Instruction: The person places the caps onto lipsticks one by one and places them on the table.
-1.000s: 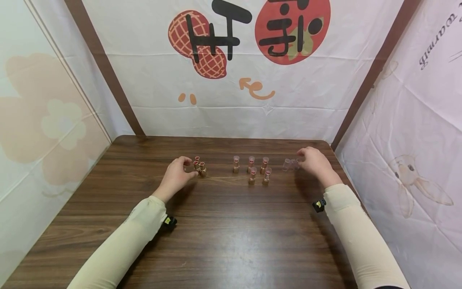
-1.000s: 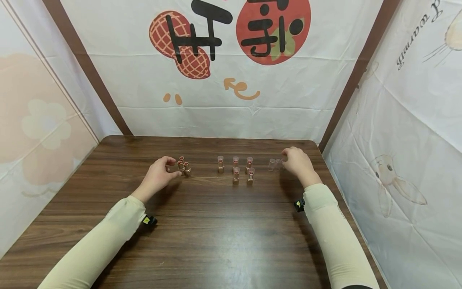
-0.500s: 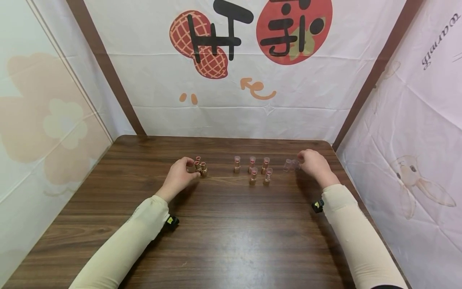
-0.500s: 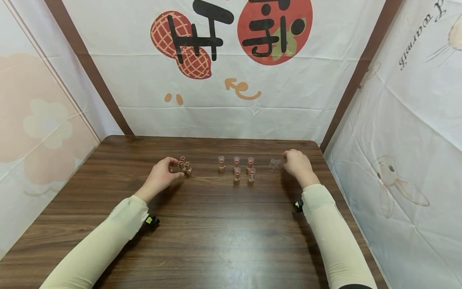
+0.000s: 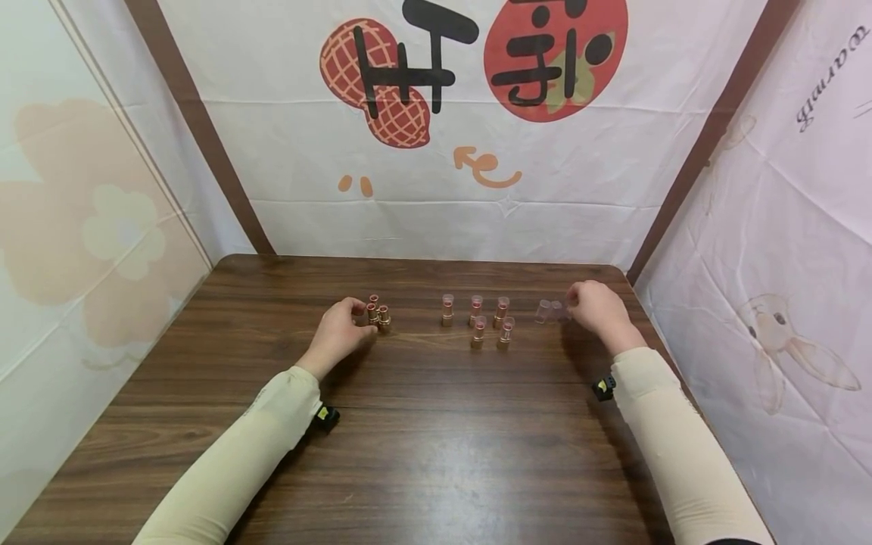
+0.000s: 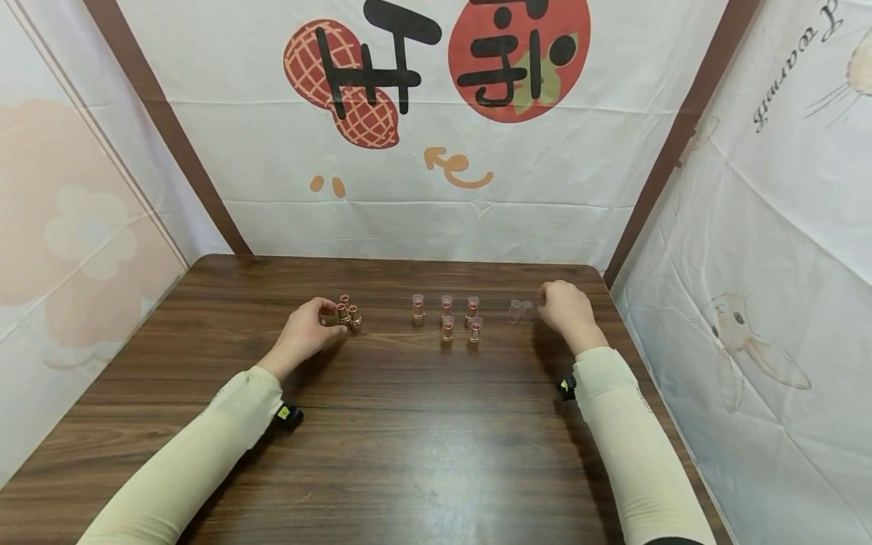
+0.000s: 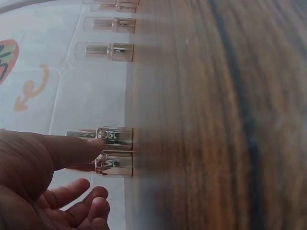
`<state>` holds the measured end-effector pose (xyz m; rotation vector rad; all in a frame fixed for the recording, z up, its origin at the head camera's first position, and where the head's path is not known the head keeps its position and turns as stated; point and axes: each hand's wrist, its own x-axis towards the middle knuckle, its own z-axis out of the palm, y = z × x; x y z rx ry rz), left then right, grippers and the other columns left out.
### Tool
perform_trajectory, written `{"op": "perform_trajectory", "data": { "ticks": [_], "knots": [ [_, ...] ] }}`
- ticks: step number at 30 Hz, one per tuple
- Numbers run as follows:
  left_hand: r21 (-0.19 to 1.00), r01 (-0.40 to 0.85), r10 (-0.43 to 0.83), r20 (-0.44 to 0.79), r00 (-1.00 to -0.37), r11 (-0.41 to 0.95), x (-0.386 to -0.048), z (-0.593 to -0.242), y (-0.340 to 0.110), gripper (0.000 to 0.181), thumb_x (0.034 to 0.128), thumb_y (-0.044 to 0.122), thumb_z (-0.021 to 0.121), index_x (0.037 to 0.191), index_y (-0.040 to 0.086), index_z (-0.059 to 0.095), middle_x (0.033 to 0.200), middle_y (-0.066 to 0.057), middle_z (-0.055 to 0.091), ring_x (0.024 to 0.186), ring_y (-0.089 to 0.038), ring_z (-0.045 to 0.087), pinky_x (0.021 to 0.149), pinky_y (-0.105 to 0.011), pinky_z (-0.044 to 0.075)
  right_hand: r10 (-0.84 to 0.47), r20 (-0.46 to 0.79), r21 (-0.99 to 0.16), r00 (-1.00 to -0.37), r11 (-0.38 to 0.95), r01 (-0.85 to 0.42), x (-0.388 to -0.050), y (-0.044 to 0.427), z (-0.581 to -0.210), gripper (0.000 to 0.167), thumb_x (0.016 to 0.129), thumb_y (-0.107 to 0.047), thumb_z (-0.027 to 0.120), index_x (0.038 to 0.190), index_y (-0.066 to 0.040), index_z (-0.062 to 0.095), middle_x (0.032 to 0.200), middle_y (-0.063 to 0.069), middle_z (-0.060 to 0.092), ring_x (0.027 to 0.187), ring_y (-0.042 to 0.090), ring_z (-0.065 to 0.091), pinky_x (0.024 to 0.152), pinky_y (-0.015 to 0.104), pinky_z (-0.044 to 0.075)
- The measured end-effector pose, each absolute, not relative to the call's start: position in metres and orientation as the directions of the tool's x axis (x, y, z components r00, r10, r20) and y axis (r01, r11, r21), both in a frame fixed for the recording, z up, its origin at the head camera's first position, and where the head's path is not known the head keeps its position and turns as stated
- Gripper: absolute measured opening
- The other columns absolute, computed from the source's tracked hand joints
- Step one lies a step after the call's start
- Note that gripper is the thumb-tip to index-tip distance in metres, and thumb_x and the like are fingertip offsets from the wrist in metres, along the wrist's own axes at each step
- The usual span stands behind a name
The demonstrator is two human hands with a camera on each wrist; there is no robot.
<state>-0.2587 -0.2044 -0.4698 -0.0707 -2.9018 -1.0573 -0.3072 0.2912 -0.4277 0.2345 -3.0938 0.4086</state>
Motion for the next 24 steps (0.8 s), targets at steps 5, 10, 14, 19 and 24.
{"op": "perform_trajectory", "data": {
  "ticks": [5, 10, 14, 19, 24],
  "knots": [
    [0.659, 0.058, 0.023, 0.061, -0.998, 0.750, -0.261, -0.472, -0.205, 0.052, 0.0913, 0.021, 0.077, 0.132, -0.001, 0.055, 0.133, -0.022, 0.060, 0.116, -0.038, 0.058, 0.100, -0.053, 0.047, -0.153, 0.077, -0.248, -0.985, 0.954, -0.168, -0.302, 0.293, -0.417, 0.028, 0.095, -0.017, 0.068, 0.119, -0.002, 0.068, 0.118, 0.020, 0.066, 0.107, 0.040, 0.064, 0.089, 0.058, 0.051],
    [0.674, 0.030, 0.017, 0.025, -1.000, 0.738, -0.265, -0.475, -0.207, 0.051, 0.0922, 0.022, 0.076, 0.133, 0.000, 0.055, 0.135, -0.021, 0.059, 0.120, -0.037, 0.057, 0.102, -0.054, 0.046, -0.177, 0.133, -0.215, -0.975, 0.955, -0.203, -0.297, 0.288, -0.407, 0.026, 0.094, -0.017, 0.068, 0.114, -0.002, 0.070, 0.112, 0.019, 0.066, 0.102, 0.038, 0.065, 0.085, 0.057, 0.051],
    [0.670, 0.016, 0.021, 0.000, -1.000, 0.742, -0.269, -0.477, -0.208, 0.052, 0.0930, 0.022, 0.076, 0.135, 0.000, 0.054, 0.136, -0.021, 0.059, 0.120, -0.038, 0.057, 0.102, -0.054, 0.046, -0.197, 0.188, -0.175, -0.962, 0.957, -0.230, -0.294, 0.282, -0.398, 0.020, 0.092, -0.015, 0.066, 0.108, -0.004, 0.071, 0.105, 0.017, 0.067, 0.096, 0.035, 0.065, 0.081, 0.054, 0.052],
    [0.664, 0.020, 0.029, -0.003, -1.000, 0.748, -0.274, -0.479, -0.208, 0.049, 0.0929, 0.022, 0.076, 0.132, 0.001, 0.056, 0.134, -0.021, 0.061, 0.121, -0.038, 0.057, 0.103, -0.054, 0.045, -0.219, 0.246, -0.130, -0.944, 0.958, -0.257, -0.288, 0.273, -0.384, 0.021, 0.090, -0.016, 0.065, 0.107, -0.005, 0.073, 0.102, 0.014, 0.070, 0.095, 0.035, 0.066, 0.080, 0.054, 0.052],
    [0.652, 0.015, 0.036, -0.020, -0.999, 0.758, -0.279, -0.482, -0.209, 0.047, 0.0922, 0.023, 0.077, 0.129, 0.001, 0.058, 0.130, -0.020, 0.064, 0.118, -0.037, 0.059, 0.101, -0.053, 0.046, -0.237, 0.253, -0.139, -0.938, 0.950, -0.278, -0.279, 0.260, -0.370, 0.026, 0.091, -0.017, 0.067, 0.114, -0.006, 0.072, 0.107, 0.014, 0.070, 0.102, 0.036, 0.065, 0.086, 0.053, 0.052]
  ]
}}
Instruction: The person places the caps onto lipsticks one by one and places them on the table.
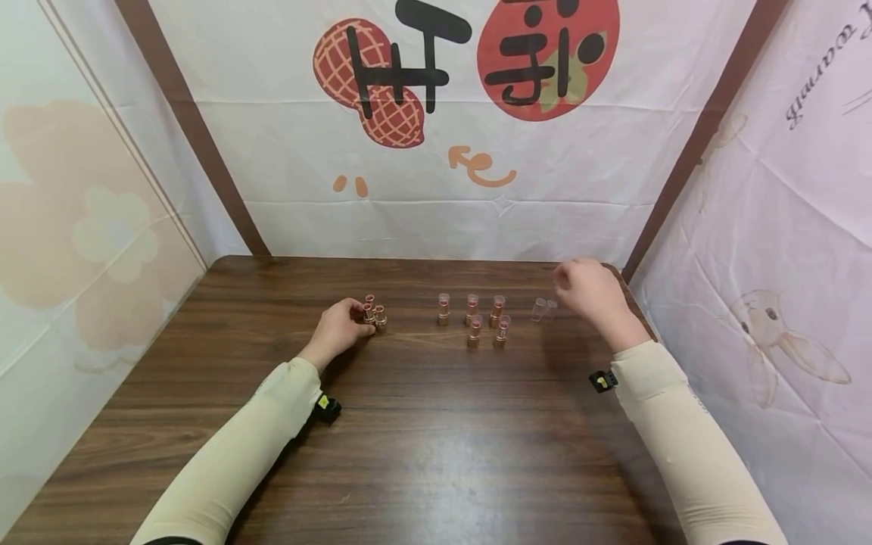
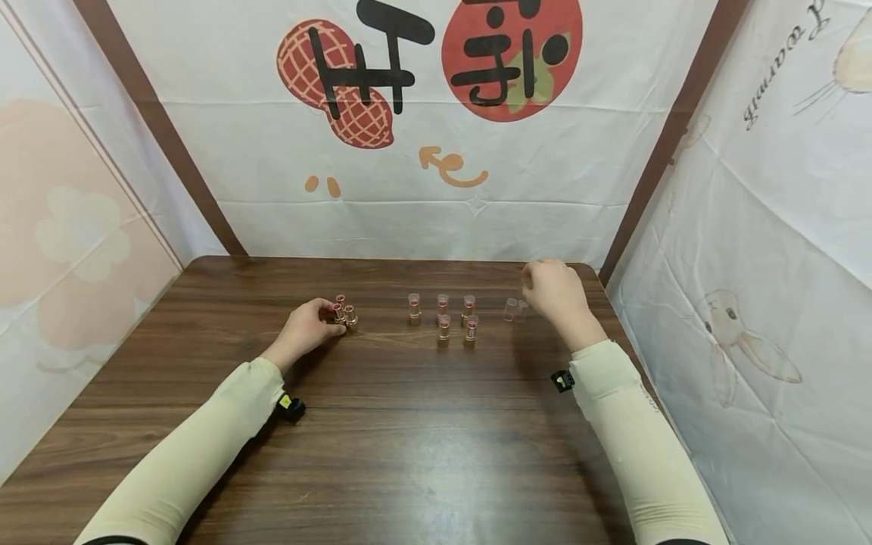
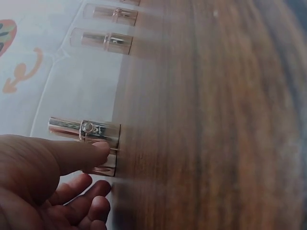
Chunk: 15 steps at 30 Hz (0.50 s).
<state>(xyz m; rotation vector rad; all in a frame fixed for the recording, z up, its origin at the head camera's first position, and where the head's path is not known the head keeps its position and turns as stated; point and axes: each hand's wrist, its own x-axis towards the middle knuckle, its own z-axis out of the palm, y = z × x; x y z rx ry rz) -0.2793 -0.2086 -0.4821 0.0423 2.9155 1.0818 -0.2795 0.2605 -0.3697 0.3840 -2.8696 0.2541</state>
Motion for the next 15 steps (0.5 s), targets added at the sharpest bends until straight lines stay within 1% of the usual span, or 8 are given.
{"op": "perform_trajectory", "data": {
  "ticks": [4, 9, 15],
  "knots": [
    [0.645, 0.018, 0.040, -0.019, -0.999, 0.764, -0.282, -0.485, -0.209, 0.044, 0.0913, 0.023, 0.079, 0.125, 0.001, 0.059, 0.125, -0.020, 0.065, 0.114, -0.036, 0.060, 0.098, -0.052, 0.047, -0.256, 0.271, -0.146, -0.928, 0.942, -0.302, -0.273, 0.251, -0.359, 0.028, 0.092, -0.019, 0.068, 0.116, -0.005, 0.072, 0.110, 0.015, 0.071, 0.105, 0.037, 0.065, 0.090, 0.053, 0.052],
    [0.639, 0.035, 0.046, -0.001, -0.999, 0.768, -0.282, -0.486, -0.209, 0.037, 0.0907, 0.023, 0.079, 0.117, 0.003, 0.062, 0.116, -0.017, 0.067, 0.104, -0.032, 0.062, 0.092, -0.048, 0.049, -0.274, 0.306, -0.143, -0.912, 0.933, -0.329, -0.268, 0.242, -0.350, 0.028, 0.092, -0.019, 0.070, 0.116, -0.005, 0.072, 0.108, 0.014, 0.072, 0.104, 0.036, 0.066, 0.089, 0.053, 0.052],
    [0.628, 0.026, 0.038, -0.006, -0.999, 0.778, -0.274, -0.478, -0.210, 0.033, 0.0899, 0.027, 0.080, 0.110, 0.005, 0.064, 0.108, -0.013, 0.068, 0.096, -0.028, 0.062, 0.085, -0.044, 0.050, -0.305, 0.293, -0.169, -0.906, 0.916, -0.363, -0.265, 0.232, -0.341, 0.027, 0.092, -0.021, 0.071, 0.115, -0.006, 0.073, 0.108, 0.012, 0.071, 0.105, 0.034, 0.065, 0.091, 0.051, 0.052]
  ]
}}
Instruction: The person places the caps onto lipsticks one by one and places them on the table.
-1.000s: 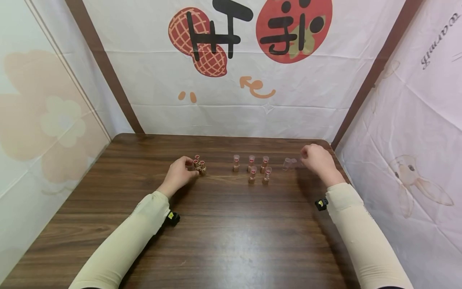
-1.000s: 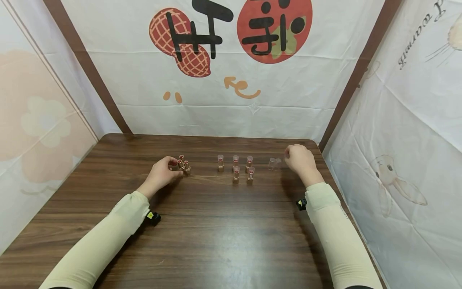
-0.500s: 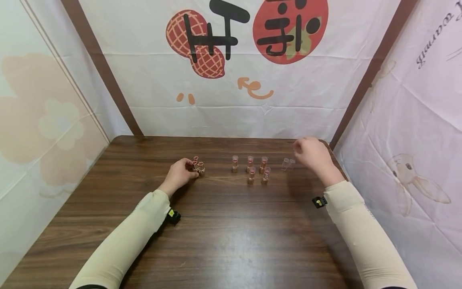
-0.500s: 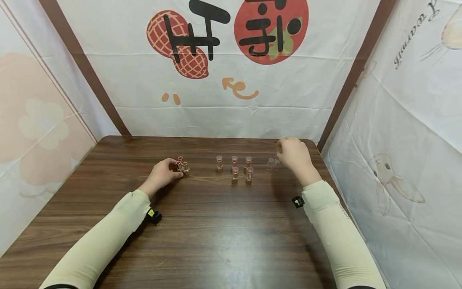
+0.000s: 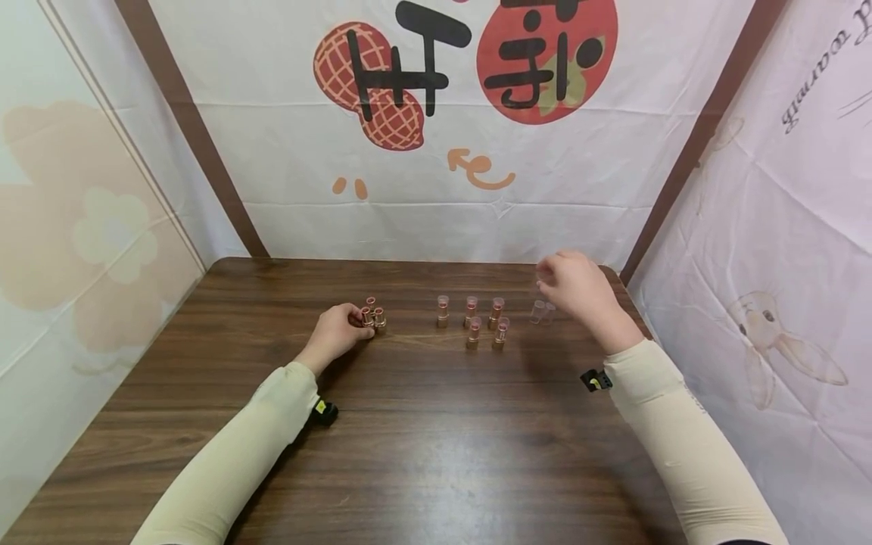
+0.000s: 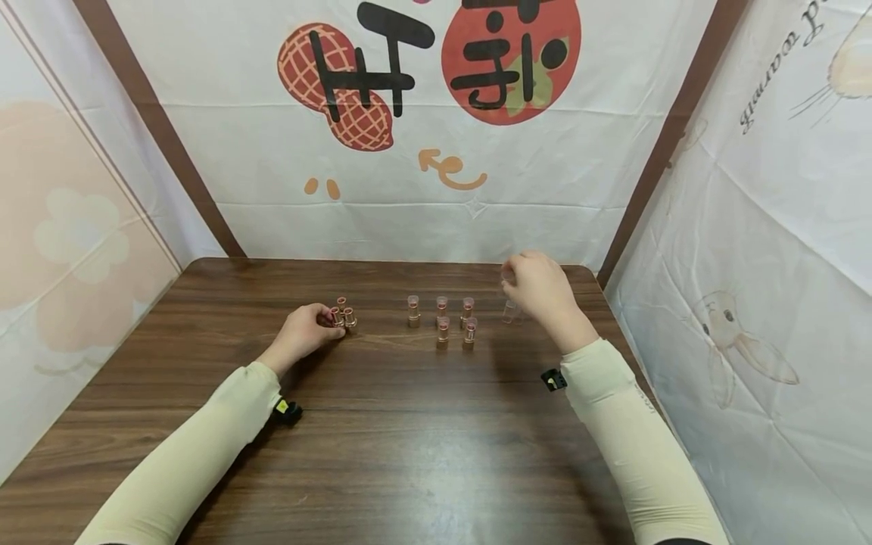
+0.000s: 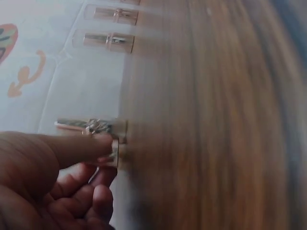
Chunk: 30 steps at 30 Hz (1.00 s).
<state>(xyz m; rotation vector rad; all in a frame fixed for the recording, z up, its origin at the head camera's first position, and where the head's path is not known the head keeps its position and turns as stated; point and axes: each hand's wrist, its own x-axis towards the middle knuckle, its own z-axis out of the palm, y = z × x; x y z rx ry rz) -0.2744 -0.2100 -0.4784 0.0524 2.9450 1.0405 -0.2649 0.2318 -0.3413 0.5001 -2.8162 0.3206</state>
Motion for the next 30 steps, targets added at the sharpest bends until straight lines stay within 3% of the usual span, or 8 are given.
{"op": "perform_trajectory", "data": {
  "ticks": [6, 14, 30],
  "knots": [
    [0.633, 0.055, 0.053, 0.023, -0.998, 0.772, -0.260, -0.463, -0.209, 0.033, 0.0894, 0.031, 0.080, 0.107, 0.008, 0.064, 0.105, -0.010, 0.069, 0.091, -0.025, 0.062, 0.079, -0.040, 0.049, -0.340, 0.318, -0.149, -0.885, 0.904, -0.401, -0.262, 0.222, -0.335, 0.025, 0.091, -0.021, 0.071, 0.113, -0.007, 0.073, 0.106, 0.011, 0.072, 0.104, 0.034, 0.065, 0.093, 0.050, 0.051],
    [0.642, 0.173, 0.150, 0.091, -0.985, 0.747, -0.247, -0.446, -0.186, 0.028, 0.0884, 0.028, 0.082, 0.103, 0.010, 0.066, 0.104, -0.007, 0.071, 0.091, -0.022, 0.064, 0.081, -0.041, 0.050, -0.371, 0.321, -0.173, -0.872, 0.882, -0.439, -0.257, 0.209, -0.328, 0.025, 0.092, -0.022, 0.071, 0.113, -0.008, 0.073, 0.106, 0.009, 0.072, 0.106, 0.032, 0.064, 0.094, 0.049, 0.049],
    [0.702, 0.277, 0.285, 0.110, -0.952, 0.656, -0.247, -0.447, -0.136, 0.025, 0.0874, 0.022, 0.082, 0.102, 0.011, 0.066, 0.096, -0.001, 0.071, 0.086, -0.014, 0.067, 0.078, -0.034, 0.053, -0.451, 0.326, -0.201, -0.831, 0.826, -0.527, -0.247, 0.172, -0.310, 0.019, 0.093, -0.025, 0.073, 0.107, -0.011, 0.074, 0.103, 0.003, 0.071, 0.102, 0.023, 0.064, 0.093, 0.042, 0.051]
  ]
}}
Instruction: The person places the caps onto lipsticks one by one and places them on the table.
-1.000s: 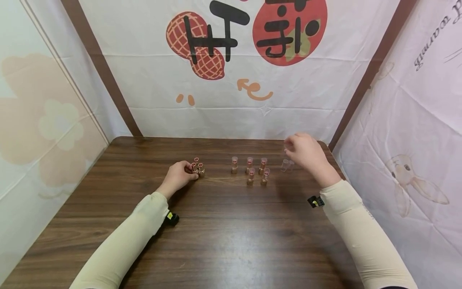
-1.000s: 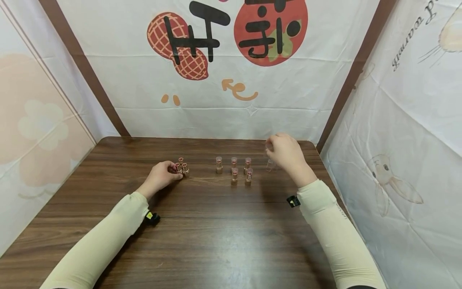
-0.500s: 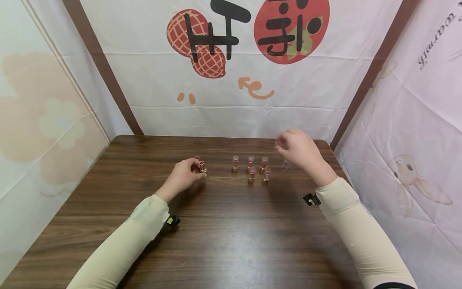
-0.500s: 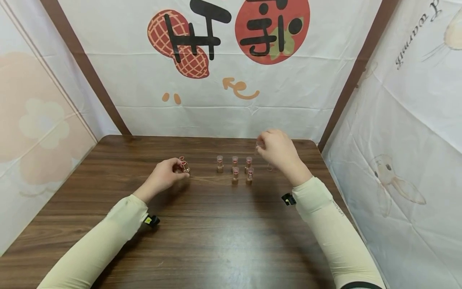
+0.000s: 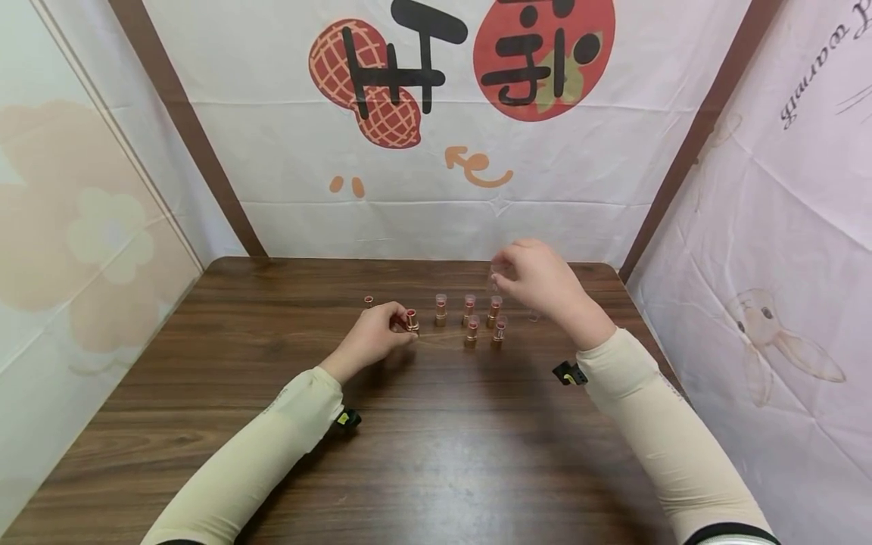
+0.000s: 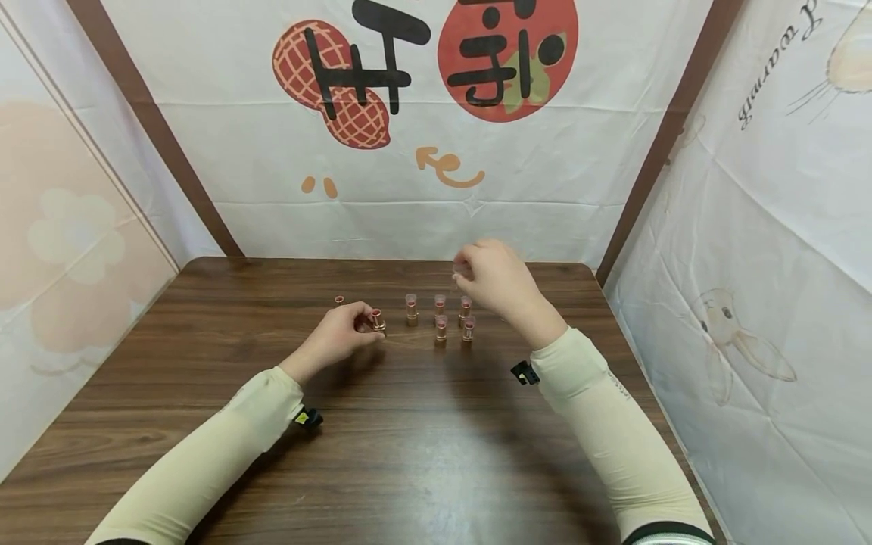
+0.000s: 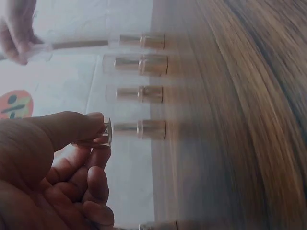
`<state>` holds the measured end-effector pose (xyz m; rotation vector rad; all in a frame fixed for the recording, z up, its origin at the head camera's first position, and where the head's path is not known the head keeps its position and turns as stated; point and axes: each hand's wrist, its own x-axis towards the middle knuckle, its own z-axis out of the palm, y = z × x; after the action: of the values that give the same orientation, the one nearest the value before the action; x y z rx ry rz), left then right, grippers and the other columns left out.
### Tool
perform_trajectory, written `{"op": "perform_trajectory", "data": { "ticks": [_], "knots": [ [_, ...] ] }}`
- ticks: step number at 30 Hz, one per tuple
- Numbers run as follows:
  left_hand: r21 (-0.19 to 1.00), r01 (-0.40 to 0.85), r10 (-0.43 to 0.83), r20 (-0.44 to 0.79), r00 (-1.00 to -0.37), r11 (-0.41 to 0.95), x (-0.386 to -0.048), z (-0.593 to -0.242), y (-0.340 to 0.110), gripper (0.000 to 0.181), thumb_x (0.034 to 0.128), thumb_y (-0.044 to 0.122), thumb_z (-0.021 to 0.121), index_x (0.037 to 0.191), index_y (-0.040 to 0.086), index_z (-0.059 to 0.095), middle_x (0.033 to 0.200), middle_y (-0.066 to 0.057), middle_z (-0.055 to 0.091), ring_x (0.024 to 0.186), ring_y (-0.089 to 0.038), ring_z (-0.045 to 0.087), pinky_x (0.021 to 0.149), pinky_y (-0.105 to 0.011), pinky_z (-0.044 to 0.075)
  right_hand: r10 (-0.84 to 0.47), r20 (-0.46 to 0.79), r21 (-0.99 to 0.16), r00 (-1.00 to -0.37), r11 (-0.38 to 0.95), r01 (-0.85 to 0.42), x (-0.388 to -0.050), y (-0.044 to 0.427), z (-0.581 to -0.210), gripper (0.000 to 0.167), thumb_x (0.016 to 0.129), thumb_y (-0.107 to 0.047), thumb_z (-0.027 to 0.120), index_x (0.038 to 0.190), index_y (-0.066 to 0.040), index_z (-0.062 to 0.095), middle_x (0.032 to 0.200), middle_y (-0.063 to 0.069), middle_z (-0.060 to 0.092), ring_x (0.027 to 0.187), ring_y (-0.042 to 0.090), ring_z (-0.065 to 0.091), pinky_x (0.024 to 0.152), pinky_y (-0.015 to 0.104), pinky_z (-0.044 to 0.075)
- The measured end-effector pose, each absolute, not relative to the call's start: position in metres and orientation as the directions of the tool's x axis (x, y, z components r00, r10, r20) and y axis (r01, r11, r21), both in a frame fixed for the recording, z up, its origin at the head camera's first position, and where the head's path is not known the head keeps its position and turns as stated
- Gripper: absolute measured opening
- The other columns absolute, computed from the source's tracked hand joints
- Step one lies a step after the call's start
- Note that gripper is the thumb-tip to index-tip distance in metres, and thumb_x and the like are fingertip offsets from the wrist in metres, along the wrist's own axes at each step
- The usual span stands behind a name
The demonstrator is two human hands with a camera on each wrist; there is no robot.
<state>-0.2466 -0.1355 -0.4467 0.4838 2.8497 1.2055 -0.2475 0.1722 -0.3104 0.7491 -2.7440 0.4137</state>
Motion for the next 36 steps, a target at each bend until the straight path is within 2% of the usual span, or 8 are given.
{"op": "perform_trajectory", "data": {
  "ticks": [8, 18, 27, 36],
  "knots": [
    [0.685, 0.327, 0.332, 0.130, -0.934, 0.652, -0.249, -0.448, -0.116, 0.025, 0.0864, 0.021, 0.083, 0.100, 0.010, 0.065, 0.095, -0.008, 0.070, 0.083, -0.014, 0.063, 0.075, -0.033, 0.050, -0.490, 0.334, -0.202, -0.805, 0.797, -0.569, -0.241, 0.153, -0.306, 0.017, 0.094, -0.026, 0.073, 0.106, -0.015, 0.074, 0.105, 0.000, 0.071, 0.103, 0.022, 0.063, 0.093, 0.040, 0.050],
    [0.686, 0.361, 0.370, 0.143, -0.918, 0.632, -0.250, -0.452, -0.097, 0.025, 0.0866, 0.024, 0.083, 0.100, 0.013, 0.065, 0.095, -0.009, 0.070, 0.080, -0.014, 0.060, 0.072, -0.032, 0.049, -0.549, 0.311, -0.208, -0.776, 0.758, -0.619, -0.235, 0.136, -0.309, 0.020, 0.095, -0.026, 0.073, 0.110, -0.013, 0.073, 0.108, 0.000, 0.071, 0.105, 0.020, 0.063, 0.094, 0.038, 0.051],
    [0.688, 0.395, 0.389, 0.175, -0.905, 0.609, -0.248, -0.448, -0.087, 0.024, 0.0855, 0.022, 0.084, 0.100, 0.015, 0.066, 0.089, -0.003, 0.066, 0.078, -0.013, 0.057, 0.070, -0.031, 0.048, -0.569, 0.292, -0.215, -0.769, 0.744, -0.633, -0.233, 0.127, -0.315, 0.021, 0.096, -0.028, 0.072, 0.111, -0.014, 0.073, 0.108, -0.001, 0.069, 0.108, 0.019, 0.063, 0.095, 0.037, 0.051],
    [0.688, 0.411, 0.396, 0.192, -0.898, 0.598, -0.249, -0.445, -0.083, 0.020, 0.0859, 0.020, 0.082, 0.097, 0.016, 0.066, 0.088, -0.005, 0.067, 0.075, -0.013, 0.056, 0.067, -0.030, 0.047, -0.576, 0.269, -0.206, -0.772, 0.749, -0.630, -0.235, 0.122, -0.326, 0.018, 0.095, -0.027, 0.072, 0.109, -0.015, 0.074, 0.104, -0.002, 0.068, 0.101, 0.016, 0.063, 0.089, 0.035, 0.053]
  ]
}}
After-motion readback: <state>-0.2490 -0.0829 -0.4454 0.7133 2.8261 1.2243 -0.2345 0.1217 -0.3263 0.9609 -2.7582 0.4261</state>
